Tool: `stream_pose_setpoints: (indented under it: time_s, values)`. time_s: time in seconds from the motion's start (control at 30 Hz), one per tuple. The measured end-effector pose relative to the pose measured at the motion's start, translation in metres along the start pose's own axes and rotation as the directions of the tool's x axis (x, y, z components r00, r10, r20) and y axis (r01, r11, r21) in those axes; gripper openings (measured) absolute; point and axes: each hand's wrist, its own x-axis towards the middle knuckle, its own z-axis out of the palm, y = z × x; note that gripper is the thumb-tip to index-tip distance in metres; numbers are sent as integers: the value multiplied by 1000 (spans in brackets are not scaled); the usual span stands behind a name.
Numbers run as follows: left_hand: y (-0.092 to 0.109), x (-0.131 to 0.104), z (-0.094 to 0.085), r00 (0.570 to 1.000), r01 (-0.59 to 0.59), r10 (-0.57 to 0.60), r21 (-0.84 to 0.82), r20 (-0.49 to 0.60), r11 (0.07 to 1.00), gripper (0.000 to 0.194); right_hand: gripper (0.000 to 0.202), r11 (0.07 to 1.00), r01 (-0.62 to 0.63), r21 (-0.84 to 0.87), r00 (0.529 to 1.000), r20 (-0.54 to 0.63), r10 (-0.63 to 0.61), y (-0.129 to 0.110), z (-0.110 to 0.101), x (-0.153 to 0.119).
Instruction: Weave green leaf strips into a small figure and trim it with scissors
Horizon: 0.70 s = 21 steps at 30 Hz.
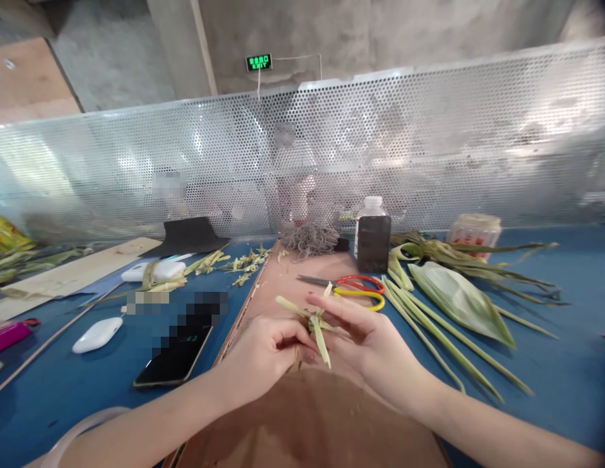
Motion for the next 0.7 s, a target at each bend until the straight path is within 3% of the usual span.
stream_pose_setpoints:
  time_s: [0.2, 0.4, 0.6, 0.7]
  values:
    - [2, 1, 1, 999, 46, -46, -54, 3, 997, 10, 32, 998, 45, -40, 999, 25, -44, -1, 0, -3]
    - [7, 1, 3, 983, 181, -164, -279, 82, 943, 4, 37, 967, 136, -213, 990, 64, -126, 4, -7, 0]
    - [4, 2, 0, 969, 229, -173, -381, 175, 896, 12, 35, 996, -74, 40, 997, -26, 75, -1, -5, 0]
    - [1, 1, -2, 958, 274, -206, -431, 198, 860, 16, 39, 985, -116, 127, 993, -15, 119, -5, -6, 2]
